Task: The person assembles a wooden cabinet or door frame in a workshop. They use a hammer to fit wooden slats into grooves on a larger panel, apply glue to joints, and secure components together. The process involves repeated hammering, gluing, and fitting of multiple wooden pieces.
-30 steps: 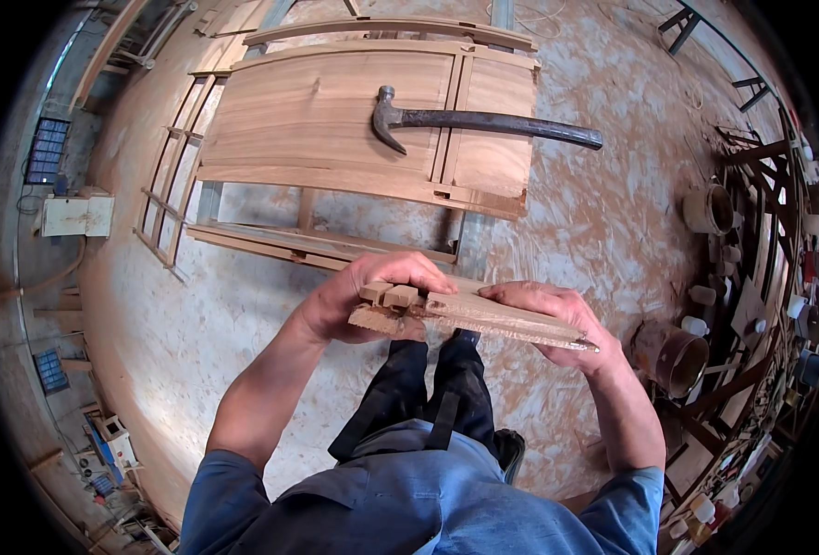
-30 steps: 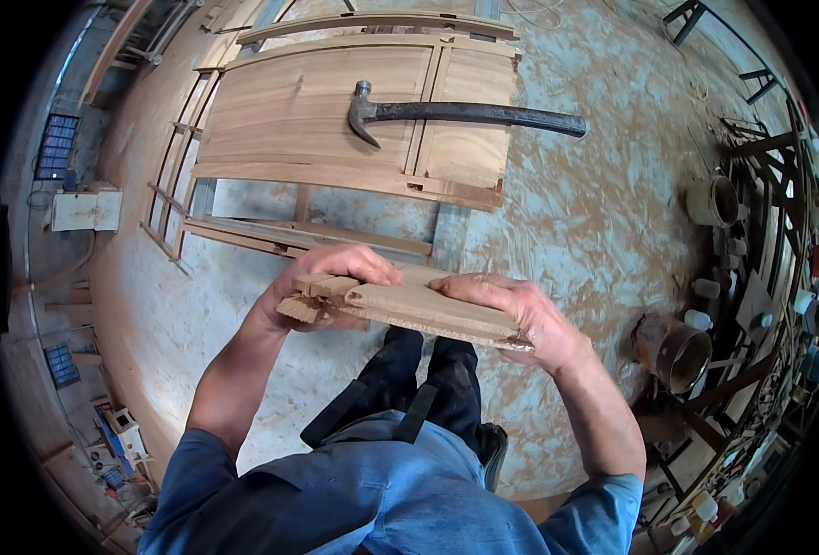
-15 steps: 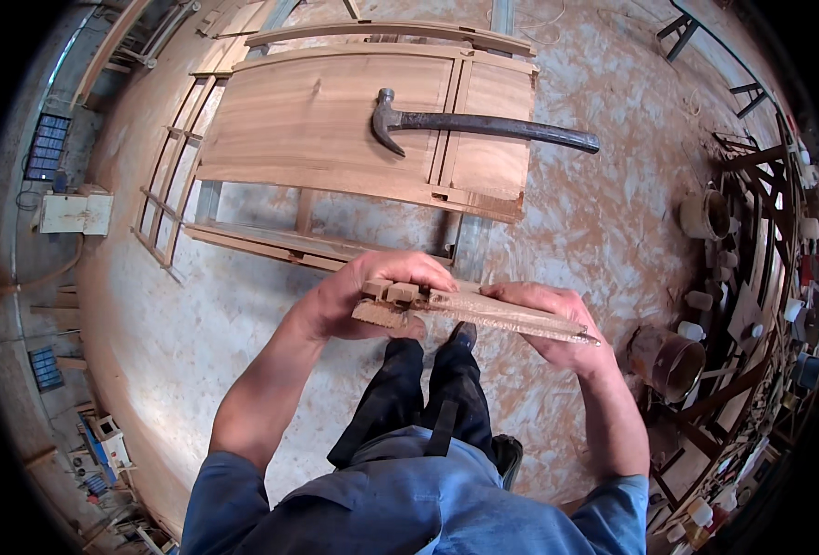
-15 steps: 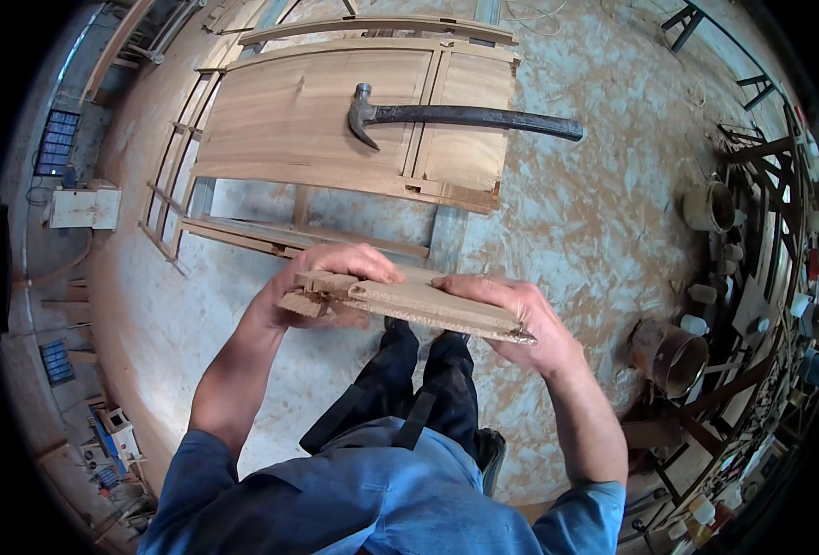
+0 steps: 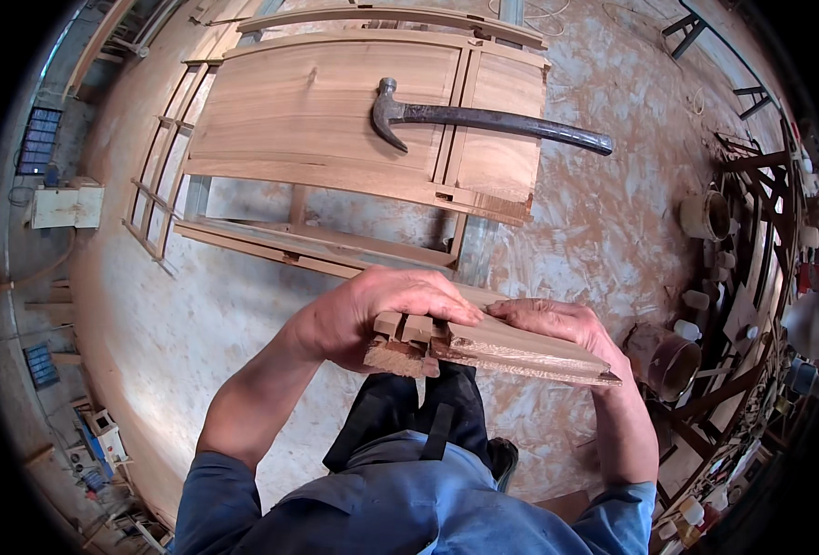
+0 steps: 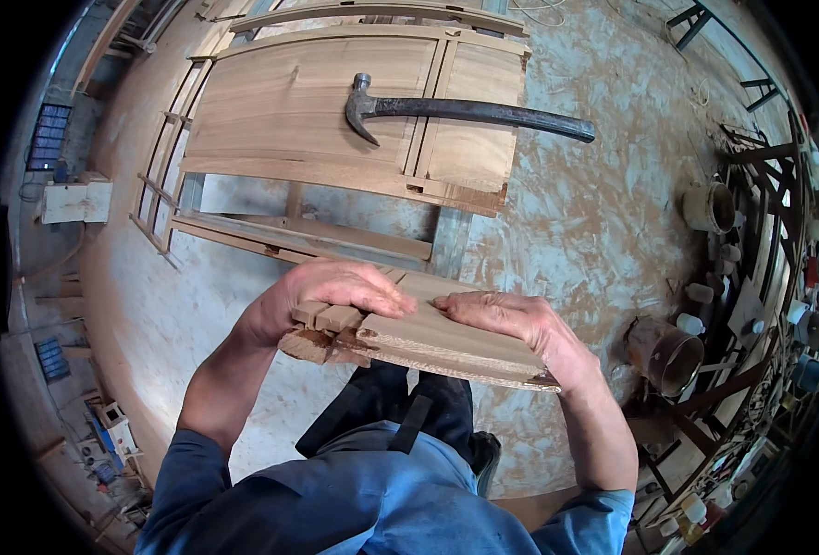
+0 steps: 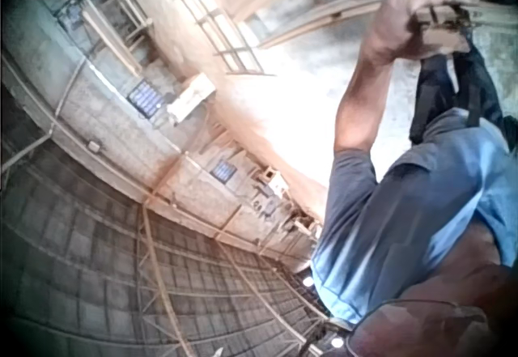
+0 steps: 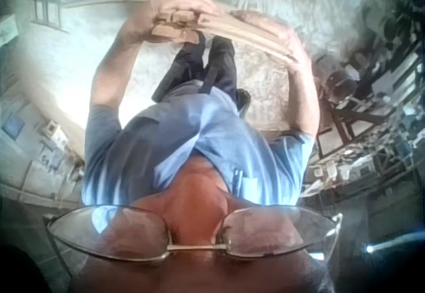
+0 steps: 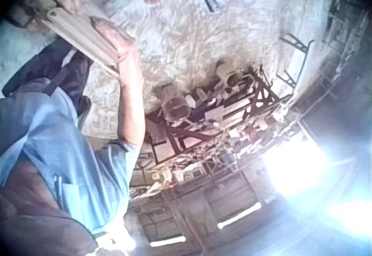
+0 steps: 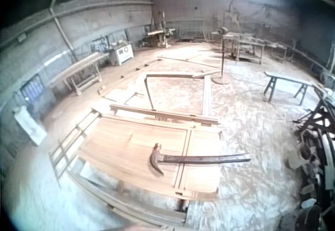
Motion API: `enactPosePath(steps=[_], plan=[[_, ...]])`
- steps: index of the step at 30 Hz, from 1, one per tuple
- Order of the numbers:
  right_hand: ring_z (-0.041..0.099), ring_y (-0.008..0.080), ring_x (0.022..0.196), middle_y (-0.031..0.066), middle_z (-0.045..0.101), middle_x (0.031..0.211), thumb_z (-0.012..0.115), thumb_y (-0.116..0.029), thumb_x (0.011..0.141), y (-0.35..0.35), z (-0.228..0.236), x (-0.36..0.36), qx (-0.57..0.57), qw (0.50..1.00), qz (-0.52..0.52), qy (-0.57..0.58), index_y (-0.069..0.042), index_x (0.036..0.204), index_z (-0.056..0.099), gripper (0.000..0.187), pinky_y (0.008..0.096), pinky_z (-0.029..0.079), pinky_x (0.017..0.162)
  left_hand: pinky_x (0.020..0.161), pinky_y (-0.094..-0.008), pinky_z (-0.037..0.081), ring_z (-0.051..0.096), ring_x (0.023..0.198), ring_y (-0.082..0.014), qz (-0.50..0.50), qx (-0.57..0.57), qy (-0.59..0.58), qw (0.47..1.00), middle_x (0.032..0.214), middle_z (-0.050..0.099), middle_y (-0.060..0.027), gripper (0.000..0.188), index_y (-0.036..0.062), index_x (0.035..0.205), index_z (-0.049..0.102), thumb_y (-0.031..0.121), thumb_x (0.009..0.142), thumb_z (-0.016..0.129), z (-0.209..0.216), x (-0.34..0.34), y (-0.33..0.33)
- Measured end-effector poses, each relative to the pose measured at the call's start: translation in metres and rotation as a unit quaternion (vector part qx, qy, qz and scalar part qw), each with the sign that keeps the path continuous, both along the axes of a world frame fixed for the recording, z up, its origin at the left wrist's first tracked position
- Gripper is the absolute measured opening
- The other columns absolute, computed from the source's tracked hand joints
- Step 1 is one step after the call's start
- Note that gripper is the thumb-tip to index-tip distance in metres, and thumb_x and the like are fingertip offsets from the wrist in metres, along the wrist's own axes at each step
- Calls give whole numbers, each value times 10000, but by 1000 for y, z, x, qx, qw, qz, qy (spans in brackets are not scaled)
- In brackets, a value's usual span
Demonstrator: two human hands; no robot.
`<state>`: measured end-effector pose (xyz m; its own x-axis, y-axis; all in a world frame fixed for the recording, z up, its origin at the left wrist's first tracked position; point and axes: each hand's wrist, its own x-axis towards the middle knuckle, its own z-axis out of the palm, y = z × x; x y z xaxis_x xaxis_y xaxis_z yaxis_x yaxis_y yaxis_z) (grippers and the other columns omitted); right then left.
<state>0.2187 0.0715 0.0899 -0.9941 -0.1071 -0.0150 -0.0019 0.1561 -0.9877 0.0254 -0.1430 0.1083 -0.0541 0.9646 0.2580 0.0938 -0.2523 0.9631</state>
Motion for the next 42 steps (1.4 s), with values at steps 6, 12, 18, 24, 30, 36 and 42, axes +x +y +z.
enactPosePath(steps=[6,12,18,24,30,36,42], plan=[[601,334,1124,152,624,1215,663,-150,786,3,1,-6,15,999,29,15,-64,1191,612,417,395,490,953,835,-395,523,640,1002,-322,7,5,1,1000,1103,649,-161,469,13,1134,596,171,734,781,-1,-3,0],[590,343,1128,160,589,1260,651,-169,820,11,11,-9,110,991,81,15,-69,1261,553,463,414,473,972,874,-408,518,629,1062,-326,6,-16,-21,1000,1116,643,-161,452,9,1117,609,205,743,769,0,2,-9],[567,394,1105,192,552,1282,674,-189,844,86,7,-30,357,930,18,-92,-100,1330,490,526,435,472,945,888,-420,503,627,1060,-341,24,-19,-76,997,1109,652,-165,456,7,1113,627,209,732,777,-3,8,-15],[443,339,1250,178,530,1283,668,-126,803,149,-97,-150,605,780,-144,68,-59,1374,397,636,411,319,1090,896,-419,497,627,1060,-346,19,-15,-89,996,1103,659,-166,444,18,1105,640,244,743,764,0,9,-12],[615,341,985,176,640,1042,600,-224,856,167,-133,-182,642,762,-38,-79,-49,1111,543,314,435,479,845,914,-423,484,619,1076,-346,-11,31,-45,998,1100,661,-162,468,19,1118,638,245,729,770,-36,13,-20],[614,385,726,152,635,750,673,-307,805,133,-75,-138,619,774,-109,-79,-86,879,551,263,487,474,631,946,-414,459,599,1114,-342,1,-29,-99,995,1112,653,-176,466,9,1141,631,206,738,758,-7,8,-14],[563,202,557,109,566,608,742,-296,760,94,18,2,399,876,-240,-128,-18,822,599,319,355,447,540,937,-408,470,612,1087,-306,36,-37,-80,995,1117,653,-164,441,3,1097,639,74,687,785,-5,15,-22]])
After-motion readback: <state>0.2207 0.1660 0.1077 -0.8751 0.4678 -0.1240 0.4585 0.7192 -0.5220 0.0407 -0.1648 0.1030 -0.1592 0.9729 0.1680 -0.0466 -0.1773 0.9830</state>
